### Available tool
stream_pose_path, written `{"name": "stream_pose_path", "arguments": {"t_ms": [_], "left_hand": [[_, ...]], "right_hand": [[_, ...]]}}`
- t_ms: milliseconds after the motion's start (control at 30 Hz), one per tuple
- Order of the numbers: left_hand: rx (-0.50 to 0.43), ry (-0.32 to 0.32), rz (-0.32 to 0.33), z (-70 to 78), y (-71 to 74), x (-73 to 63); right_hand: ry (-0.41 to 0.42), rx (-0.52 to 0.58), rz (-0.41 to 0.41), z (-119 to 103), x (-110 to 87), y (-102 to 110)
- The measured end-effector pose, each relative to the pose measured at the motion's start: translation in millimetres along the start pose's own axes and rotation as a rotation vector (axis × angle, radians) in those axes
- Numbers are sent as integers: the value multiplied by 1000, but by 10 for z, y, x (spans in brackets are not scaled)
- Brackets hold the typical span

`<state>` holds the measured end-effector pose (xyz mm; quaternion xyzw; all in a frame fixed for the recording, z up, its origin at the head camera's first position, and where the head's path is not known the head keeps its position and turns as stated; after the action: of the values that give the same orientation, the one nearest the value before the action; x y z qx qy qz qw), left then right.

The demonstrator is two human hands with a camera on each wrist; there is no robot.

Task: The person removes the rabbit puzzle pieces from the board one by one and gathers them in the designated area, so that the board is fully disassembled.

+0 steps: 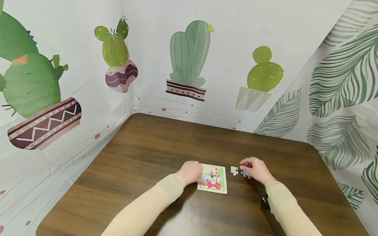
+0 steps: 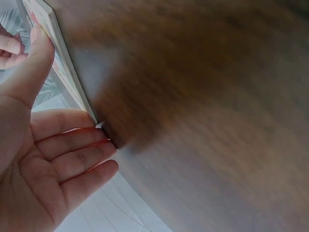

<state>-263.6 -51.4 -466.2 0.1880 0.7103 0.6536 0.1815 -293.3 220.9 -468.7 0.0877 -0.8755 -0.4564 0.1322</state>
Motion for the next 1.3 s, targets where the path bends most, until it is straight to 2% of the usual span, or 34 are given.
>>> {"name": "stream_pose_path", "arguments": {"t_ms": [167, 533, 600, 800, 1033, 1300], "left_hand": [[10, -1, 2, -15, -17, 8], [9, 3, -9, 0, -2, 18], [10, 4, -12, 0, 0, 18], [8, -1, -11, -5, 7, 12], [5, 7, -13, 0, 21, 1], [28, 7, -7, 13, 34, 3]], "right_hand": [[0, 86, -70, -161, 84, -126], [126, 52, -191, -491, 186, -365], [168, 25, -203, -526, 182, -399], [226, -43, -219, -559, 174, -478], [315, -137, -224, -639, 175, -491], [369, -249, -204, -706, 189, -498]]}}
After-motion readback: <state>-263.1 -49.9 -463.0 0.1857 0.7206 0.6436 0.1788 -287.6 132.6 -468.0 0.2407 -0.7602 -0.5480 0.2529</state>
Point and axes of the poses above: each hand's wrist, its own x-axis towards the middle knuckle, its own y-axis out of the back of the hand, z = x × y, the point moved 2 cm from there along x, towards the middle knuckle, and after that the axes turned 2 degrees about z, right-handed, at the moved point
